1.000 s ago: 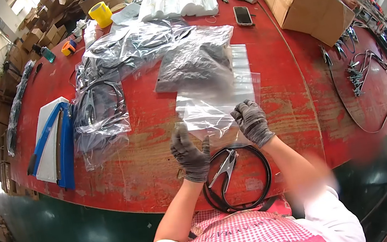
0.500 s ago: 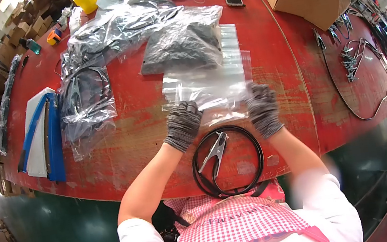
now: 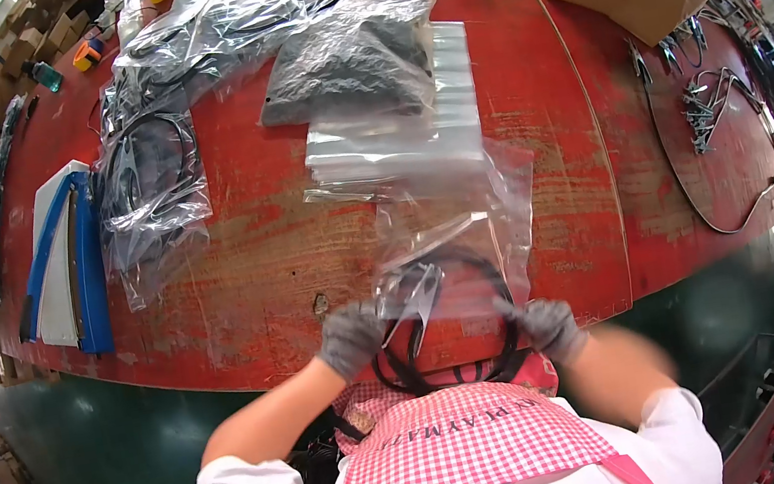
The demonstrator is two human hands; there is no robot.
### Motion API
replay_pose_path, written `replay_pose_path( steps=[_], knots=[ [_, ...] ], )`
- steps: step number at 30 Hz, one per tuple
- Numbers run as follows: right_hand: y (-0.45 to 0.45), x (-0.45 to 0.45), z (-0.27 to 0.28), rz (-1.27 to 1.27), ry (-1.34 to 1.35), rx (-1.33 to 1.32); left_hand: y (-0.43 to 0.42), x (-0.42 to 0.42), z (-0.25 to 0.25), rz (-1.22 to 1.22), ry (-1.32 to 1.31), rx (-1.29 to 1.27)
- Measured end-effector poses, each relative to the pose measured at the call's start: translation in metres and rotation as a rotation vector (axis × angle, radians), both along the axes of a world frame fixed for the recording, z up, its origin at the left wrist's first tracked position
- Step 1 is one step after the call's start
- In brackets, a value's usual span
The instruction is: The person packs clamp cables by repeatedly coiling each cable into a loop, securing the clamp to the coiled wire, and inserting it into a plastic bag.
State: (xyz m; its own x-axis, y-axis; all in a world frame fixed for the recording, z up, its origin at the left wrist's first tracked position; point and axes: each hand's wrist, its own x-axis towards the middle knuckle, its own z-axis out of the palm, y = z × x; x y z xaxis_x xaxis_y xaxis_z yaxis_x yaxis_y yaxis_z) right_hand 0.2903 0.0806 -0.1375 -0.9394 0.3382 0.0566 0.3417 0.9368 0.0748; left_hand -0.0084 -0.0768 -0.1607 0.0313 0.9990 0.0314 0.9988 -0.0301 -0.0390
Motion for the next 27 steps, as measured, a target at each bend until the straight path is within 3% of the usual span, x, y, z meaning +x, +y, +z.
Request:
replay_pose_path(
  steps=[1, 2, 4, 6, 7, 8, 9, 10, 11, 12, 13, 14, 18, 20, 22, 23, 25, 26, 27],
  knots=[
    [-0.013, 0.006, 0.002, -0.007, 0.0, -0.017, -0.013, 0.012, 0.007, 0.093, -0.029, -0.229],
    [-0.016, 0.008, 0.005, -0.013, -0.001, -0.026, -0.026, 0.021, 0.006, 0.087, -0.029, -0.238],
    [-0.025, 0.012, 0.008, 0.008, 0.034, -0.282, -0.051, 0.035, 0.003, 0.237, -0.387, -0.151],
    [-0.028, 0.017, 0.004, 0.024, -0.07, -0.322, -0.063, 0.05, 0.026, 0.381, -0.72, -0.218],
    [-0.03, 0.019, 0.002, 0.068, -0.043, -0.429, -0.091, 0.065, -0.016, 0.442, -1.172, -0.051],
    [-0.031, 0.02, 0.0, 0.116, -0.017, -0.536, -0.075, 0.072, 0.026, 0.806, -1.861, -0.054],
    [-0.037, 0.019, -0.003, 0.104, 0.113, -0.825, -0.101, 0.082, -0.006, 0.722, -1.765, -0.093],
    [-0.037, 0.014, -0.007, 0.118, 0.106, -0.822, -0.126, 0.092, -0.038, 0.642, -1.668, -0.129],
    [-0.039, 0.01, -0.011, 0.085, 0.081, -0.853, -0.127, 0.089, -0.028, 0.652, -1.671, -0.115],
    [-0.04, 0.007, -0.02, 0.052, 0.056, -0.884, -0.123, 0.082, -0.004, 0.566, -1.25, -0.211],
    [-0.035, 0.022, -0.087, 0.018, 0.031, -1.048, -0.116, 0.073, 0.023, 0.473, -0.827, -0.296],
    [-0.025, 0.0, -0.083, -0.074, 0.276, -1.204, -0.101, 0.064, 0.053, 0.457, -0.636, -0.204],
    [0.028, -0.09, 0.133, -0.307, 0.457, -1.75, -0.069, 0.001, 0.148, 0.358, -1.196, 0.208],
    [0.046, -0.088, 0.187, 0.069, 0.579, -1.645, -0.078, -0.037, 0.222, 0.023, -1.083, 0.237],
    [0.054, -0.098, 0.218, 0.409, 0.665, -1.502, -0.091, -0.052, 0.262, -0.05, -0.946, 0.314],
    [0.047, -0.101, 0.238, 0.326, 0.654, -1.517, -0.097, -0.051, 0.276, -0.04, -0.917, 0.338],
    [0.037, -0.113, 0.27, 0.151, 0.579, -1.473, -0.105, -0.045, 0.29, 0.477, -1.334, 0.402],
    [0.037, -0.131, 0.273, 0.12, 0.549, -1.486, -0.101, -0.053, 0.289, 0.476, -1.329, 0.417],
    [0.038, -0.152, 0.272, 0.084, 0.521, -1.5, -0.091, -0.071, 0.286, 0.542, -1.14, 0.355]
  ],
)
